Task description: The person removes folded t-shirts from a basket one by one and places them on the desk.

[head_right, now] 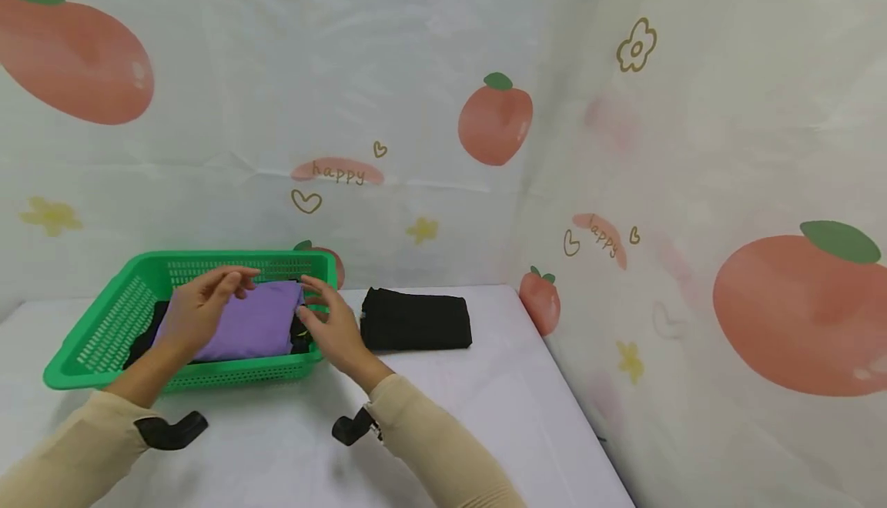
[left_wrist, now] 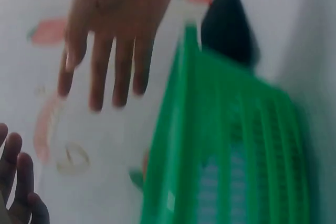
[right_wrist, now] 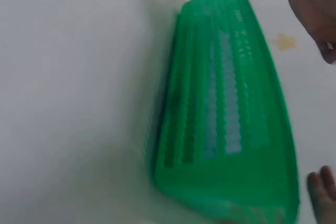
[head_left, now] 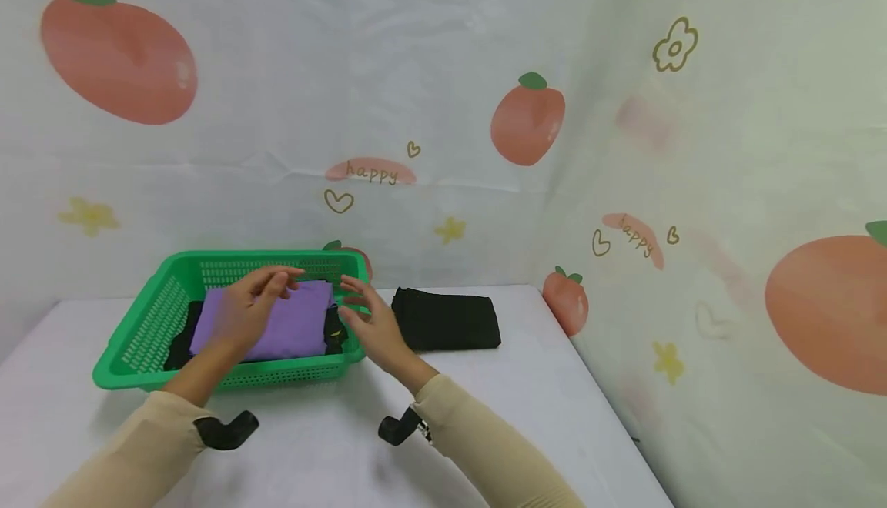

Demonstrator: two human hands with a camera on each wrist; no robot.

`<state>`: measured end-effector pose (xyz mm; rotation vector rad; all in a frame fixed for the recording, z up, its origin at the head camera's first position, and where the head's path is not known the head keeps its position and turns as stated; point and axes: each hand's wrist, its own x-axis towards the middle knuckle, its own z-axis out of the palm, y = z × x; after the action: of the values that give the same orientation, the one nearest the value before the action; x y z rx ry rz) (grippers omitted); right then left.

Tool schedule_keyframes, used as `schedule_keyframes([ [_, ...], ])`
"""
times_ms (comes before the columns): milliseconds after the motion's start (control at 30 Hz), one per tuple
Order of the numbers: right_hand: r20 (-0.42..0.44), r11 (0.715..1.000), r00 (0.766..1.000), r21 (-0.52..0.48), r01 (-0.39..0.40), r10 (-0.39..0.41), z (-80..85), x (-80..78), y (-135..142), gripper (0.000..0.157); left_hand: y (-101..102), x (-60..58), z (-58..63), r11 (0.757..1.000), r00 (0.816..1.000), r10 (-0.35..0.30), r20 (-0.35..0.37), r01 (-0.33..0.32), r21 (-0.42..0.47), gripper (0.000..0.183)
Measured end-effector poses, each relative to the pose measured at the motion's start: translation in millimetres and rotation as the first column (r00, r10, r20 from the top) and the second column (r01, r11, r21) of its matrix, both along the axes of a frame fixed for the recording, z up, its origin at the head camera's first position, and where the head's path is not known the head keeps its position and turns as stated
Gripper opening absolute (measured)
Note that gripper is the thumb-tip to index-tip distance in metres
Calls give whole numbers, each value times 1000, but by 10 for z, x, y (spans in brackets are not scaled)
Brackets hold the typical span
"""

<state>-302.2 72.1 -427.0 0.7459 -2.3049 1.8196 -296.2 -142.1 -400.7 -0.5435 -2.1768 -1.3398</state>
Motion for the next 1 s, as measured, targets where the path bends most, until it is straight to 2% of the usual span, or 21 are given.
schedule_keyframes([
  [67, 79, 997, 997, 77, -16, 10, -39, -30, -132, 52, -276, -27, -98, 994, 994, 97, 54, -95, -49, 36],
  [133, 148, 990, 989, 139, -24, 3, -55, -77, -236, 57, -504, -61, -186, 985, 979, 153, 136, -141, -99, 48],
  [267, 231, 972, 972, 232, -23, -33, -33, -196, -386, 67, -765, -172, -269, 984, 929, 163, 333, -128, -125, 71],
  [367, 302, 961, 952, 276, -30, -57, -17, -269, -461, 71, -827, -264, -272, 988, 895, 152, 419, -123, -97, 78],
  [467, 371, 954, 926, 296, -43, -73, -38, -313, -518, 74, -862, -296, -287, 992, 858, 126, 497, -117, -49, 80],
  [567, 424, 962, 902, 270, -40, -82, -74, -325, -552, 76, -900, -299, -318, 995, 800, 77, 595, -99, 4, 82],
  [633, 455, 971, 886, 238, -28, -86, -103, -328, -563, 78, -917, -303, -341, 996, 754, 59, 654, -86, 9, 83],
  [700, 477, 975, 873, 220, -11, -98, -126, -331, -571, 78, -926, -312, -362, 997, 721, 50, 691, -72, 3, 84],
  [767, 495, 977, 862, 213, 2, -110, -150, -346, -586, 79, -931, -321, -373, 997, 702, 62, 710, -70, -18, 83],
  [900, 522, 978, 841, 207, 38, -143, -175, -390, -635, 78, -952, -340, -363, 998, 688, 61, 723, -40, -47, 85],
  [1000, 531, 975, 829, 209, 73, -176, -184, -419, -672, 77, -959, -360, -339, 999, 658, 19, 753, 26, -47, 87],
])
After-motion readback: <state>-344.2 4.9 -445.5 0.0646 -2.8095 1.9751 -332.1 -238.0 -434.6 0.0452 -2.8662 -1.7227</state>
